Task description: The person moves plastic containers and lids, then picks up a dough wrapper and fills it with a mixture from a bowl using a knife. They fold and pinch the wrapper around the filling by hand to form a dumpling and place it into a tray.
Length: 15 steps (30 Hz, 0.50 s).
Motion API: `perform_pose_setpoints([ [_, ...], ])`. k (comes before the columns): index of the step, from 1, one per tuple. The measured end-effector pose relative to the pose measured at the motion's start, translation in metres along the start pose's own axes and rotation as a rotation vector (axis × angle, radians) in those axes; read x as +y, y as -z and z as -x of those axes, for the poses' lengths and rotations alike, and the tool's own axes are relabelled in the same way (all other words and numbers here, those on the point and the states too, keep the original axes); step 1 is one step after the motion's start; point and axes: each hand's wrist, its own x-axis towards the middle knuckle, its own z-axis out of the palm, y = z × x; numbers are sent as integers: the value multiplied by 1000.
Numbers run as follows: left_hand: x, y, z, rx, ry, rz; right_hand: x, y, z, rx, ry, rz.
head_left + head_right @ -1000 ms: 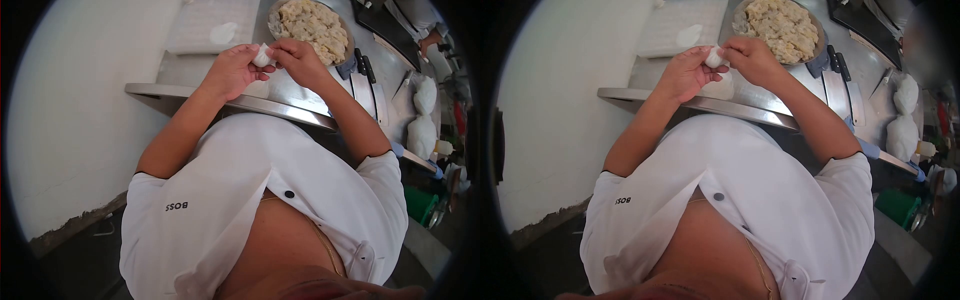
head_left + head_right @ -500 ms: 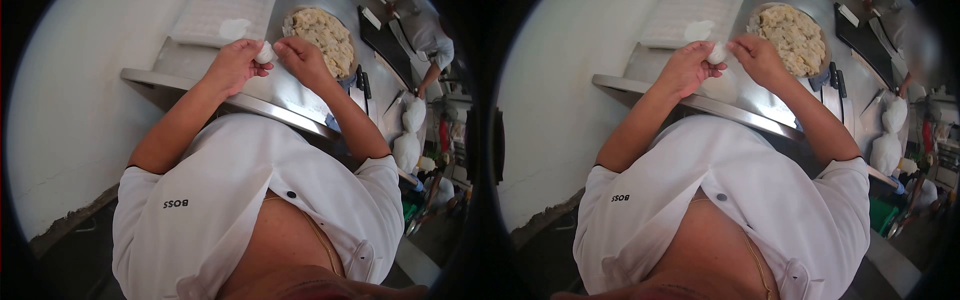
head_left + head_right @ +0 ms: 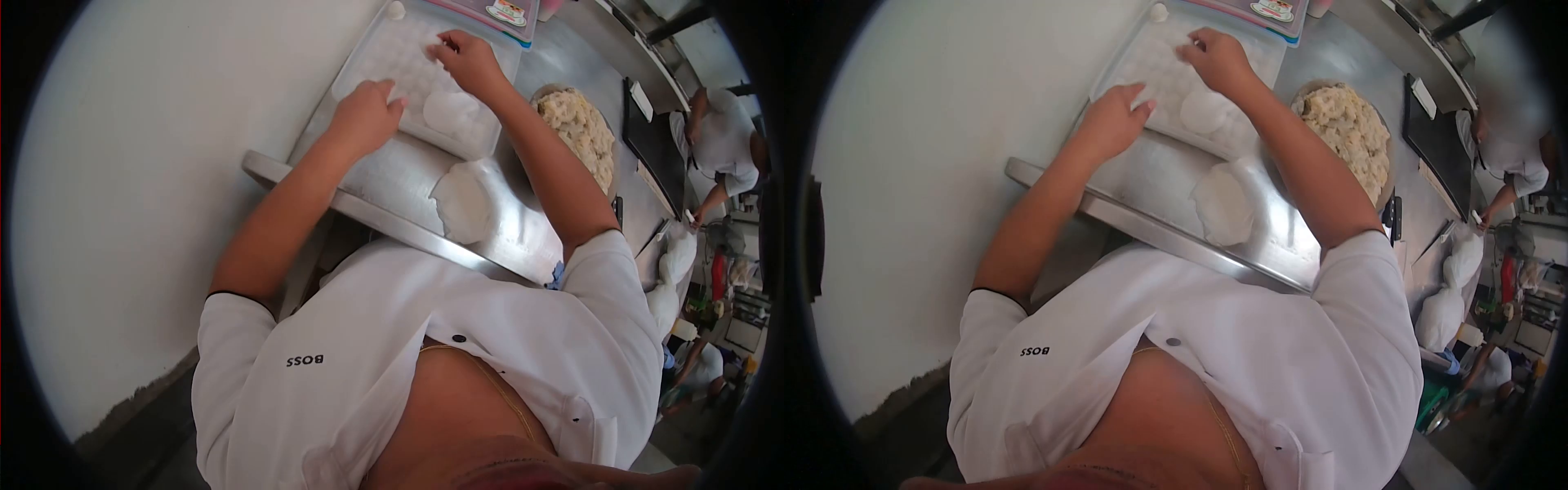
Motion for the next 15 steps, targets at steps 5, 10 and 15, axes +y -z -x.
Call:
perform_pose_setpoints([
  [5,5,1,-2,-443,58,-65,29,-36,-83,103,-74,226],
  [10,12,9,2,-487,90,-30,60,-72,-128,198,-53,380],
  [15,13,13,7,-474,42,-39,54,-85,-135,233,-121,343],
])
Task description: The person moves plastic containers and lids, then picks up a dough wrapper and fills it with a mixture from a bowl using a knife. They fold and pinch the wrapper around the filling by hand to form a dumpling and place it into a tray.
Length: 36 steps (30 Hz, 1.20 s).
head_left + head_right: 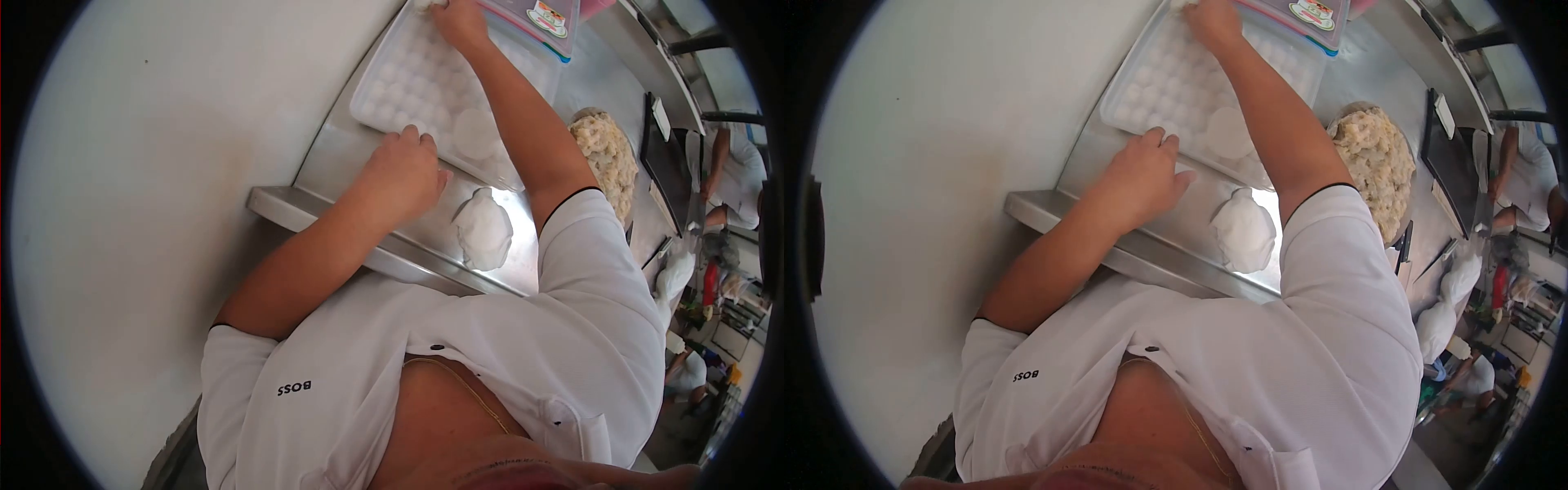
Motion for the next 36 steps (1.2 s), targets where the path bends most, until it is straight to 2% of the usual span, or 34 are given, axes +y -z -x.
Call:
perform_pose_setpoints([
  [2,3,5,-2,-19,-15,-17,8,-7,-4,-55,-25,25],
  [4,3,5,-2,-29,-32,-36,12,-12,-6,-6,73,12],
  [6,0,0,-5,8,15,-27,15,-13,-5,-5,79,7],
  [8,-4,-5,-6,44,3,-10,7,6,-1,2,93,4],
  [10,-7,-9,-6,84,-7,6,4,52,15,-418,82,204],
  [12,-9,-8,-4,101,-56,-26,18,78,52,-623,249,280],
  [14,-7,-5,-5,87,-95,-69,34,98,94,-738,244,125],
  [17,-6,-11,-11,80,-127,-114,10,125,121,-816,161,278],
  [21,-8,-17,-16,90,-95,-125,28,119,133,-639,234,318],
  [25,-13,-21,-22,130,-142,-155,34,124,145,-444,261,227],
  [27,-11,-22,-23,302,-110,-150,37,131,143,-369,285,183],
  [28,-8,-24,-22,289,-108,-153,34,139,142,-405,318,140],
  [30,-2,-21,-19,516,-84,-112,22,161,150,-442,347,90],
  [34,11,-17,-10,417,-123,35,5,214,155,-519,248,-49],
  [36,23,-12,-2,265,-85,283,-3,243,158,-517,188,-104],
])
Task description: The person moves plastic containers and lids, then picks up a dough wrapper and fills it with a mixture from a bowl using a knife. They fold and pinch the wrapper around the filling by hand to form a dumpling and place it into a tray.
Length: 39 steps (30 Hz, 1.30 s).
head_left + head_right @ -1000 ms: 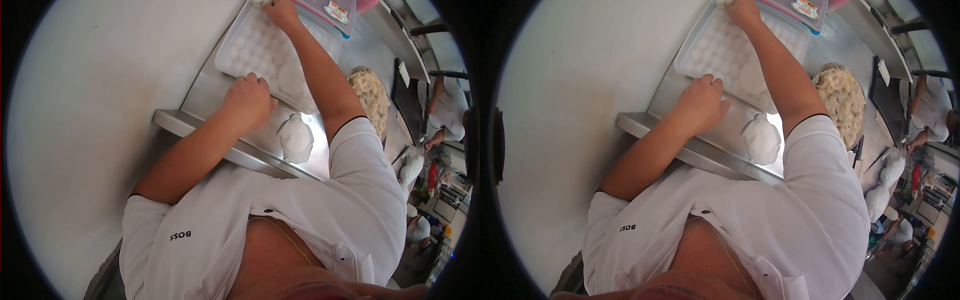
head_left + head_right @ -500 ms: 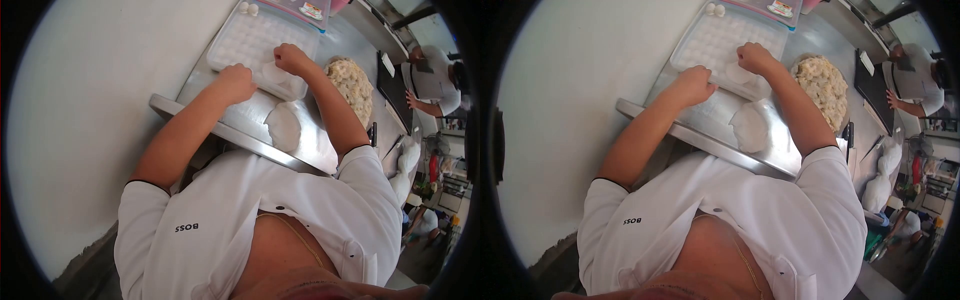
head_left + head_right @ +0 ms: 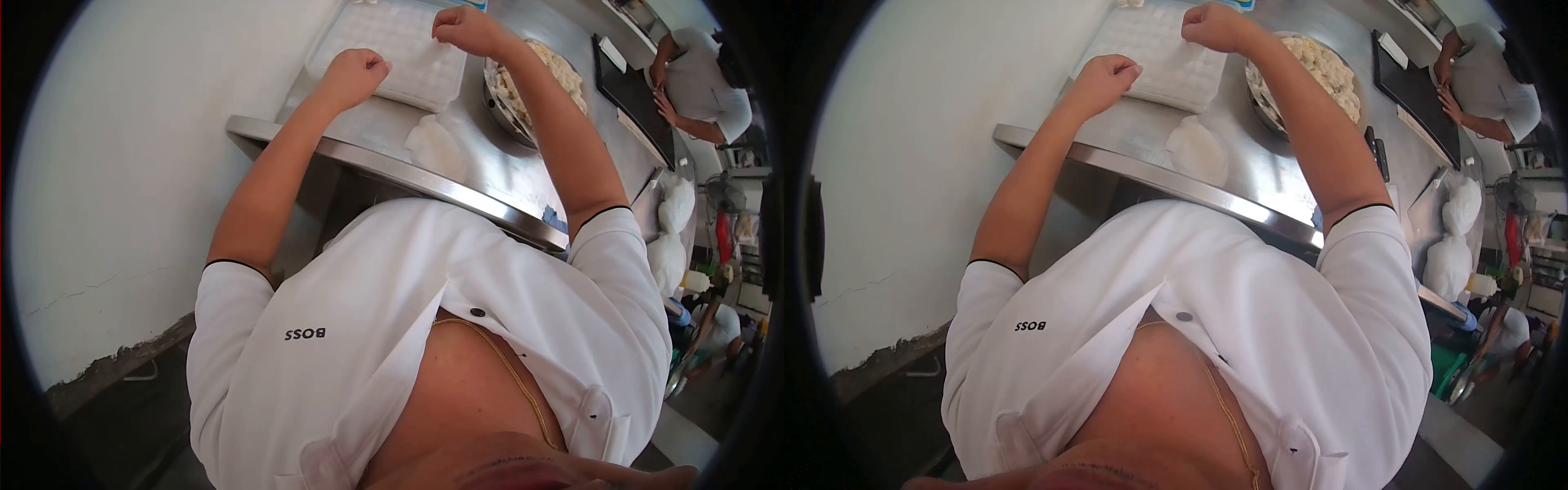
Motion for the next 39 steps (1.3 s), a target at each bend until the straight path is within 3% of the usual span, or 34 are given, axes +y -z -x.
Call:
perform_pose_setpoints([
  [1,8,-2,5,-3,-5,-2,-11,10,14,-8,-11,10],
  [3,25,-8,19,-173,144,623,-16,16,26,-24,0,48],
  [7,60,-30,40,-321,154,720,14,18,44,72,-57,106],
  [9,71,-42,48,-517,114,716,18,20,61,115,-18,180],
  [12,81,-60,50,-568,125,685,25,21,79,128,-93,155],
  [14,82,-73,43,-564,234,864,15,23,93,65,-181,132],
  [16,81,-78,39,-561,342,1040,4,11,105,111,-107,102],
  [17,85,-79,36,-493,491,1189,-4,4,113,160,-39,77],
  [18,89,-82,34,-426,643,1333,-25,-6,125,176,-96,68],
  [19,94,-84,33,-452,646,1329,-41,-16,135,146,-95,-14],
  [20,97,-84,36,-348,613,1474,-41,-30,141,47,-81,28],
  [21,98,-85,37,-245,581,1615,-48,-36,151,15,153,188],
  [22,94,-90,35,-288,584,1610,-54,-44,160,2,170,233],
  [24,77,-99,31,-224,411,1380,-59,-50,177,59,194,167],
  [27,61,-93,27,-298,357,1525,-37,-43,200,216,64,167],
  [30,60,-50,27,-393,316,1640,0,-25,225,38,-471,545],
  [32,80,-12,32,-378,138,1704,20,-21,241,29,-556,518],
  [33,80,-15,30,-392,144,1710,27,-22,249,14,-633,491],
  [35,81,-23,24,-222,333,1536,48,-37,254,25,-567,451],
  [36,74,-33,22,-233,326,1537,54,-40,254,38,-483,409],
  [38,59,-56,23,-434,366,1313,34,-36,241,-32,-515,458],
  [39,60,-61,26,-437,330,1272,26,-34,234,-33,-542,466],
])
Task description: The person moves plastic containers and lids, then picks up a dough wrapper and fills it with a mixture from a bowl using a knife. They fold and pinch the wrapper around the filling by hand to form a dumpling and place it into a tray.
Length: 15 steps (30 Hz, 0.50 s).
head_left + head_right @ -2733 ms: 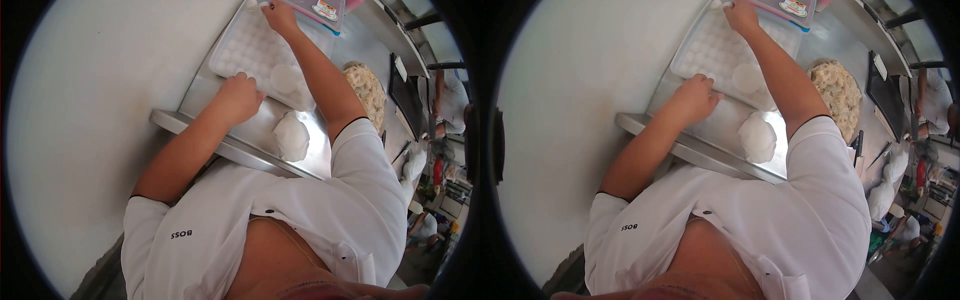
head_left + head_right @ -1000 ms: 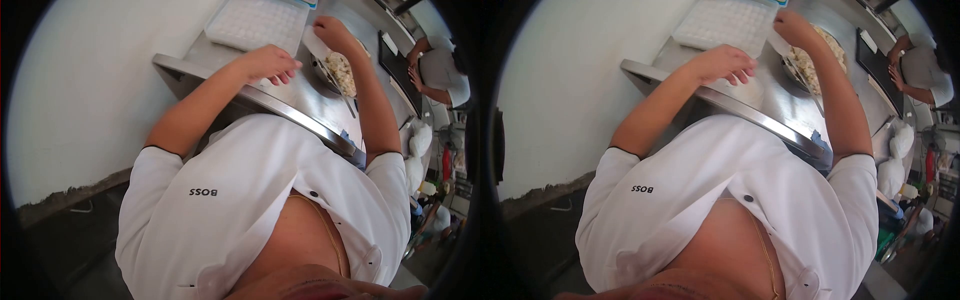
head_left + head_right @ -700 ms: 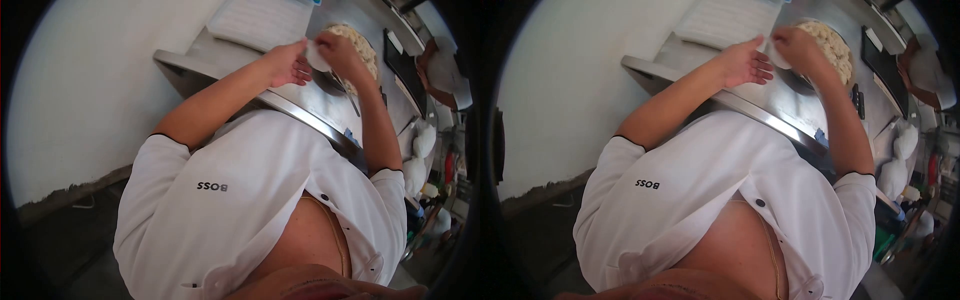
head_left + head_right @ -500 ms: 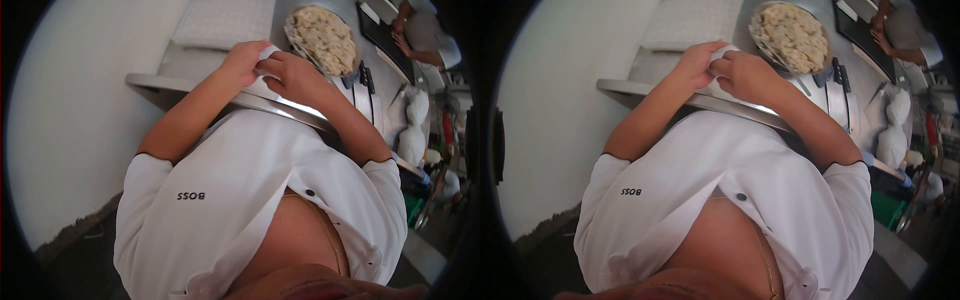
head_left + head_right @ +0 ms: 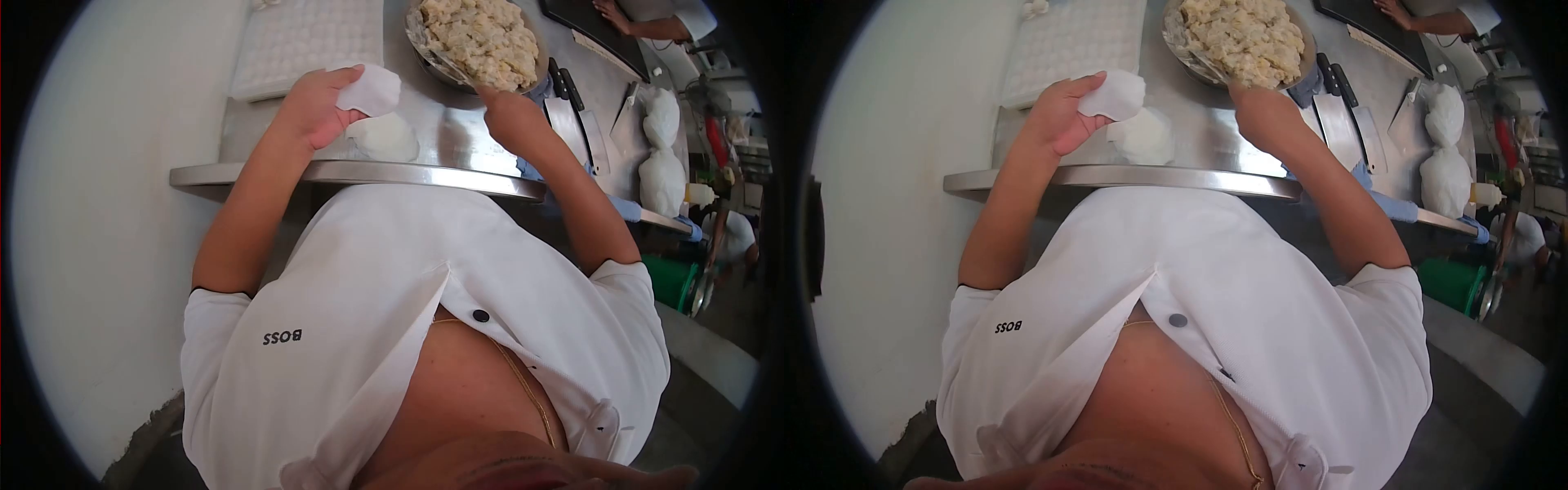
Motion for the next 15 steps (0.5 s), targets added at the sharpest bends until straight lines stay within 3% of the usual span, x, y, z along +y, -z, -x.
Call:
perform_pose_setpoints([
  [4,6,-41,8,135,-10,-290,-17,7,-21,7,-20,7],
  [6,16,-50,14,21,-26,-1153,-23,11,-28,38,7,0],
  [7,13,-45,10,26,-30,-1156,-27,19,-30,47,21,35],
  [9,0,-29,-2,107,-767,-1524,-26,24,-37,49,34,67],
  [13,13,-35,-15,169,-669,-1501,-19,18,-55,75,16,27],
  [15,21,-44,-17,213,-490,-1287,-15,14,-58,36,20,14],
])
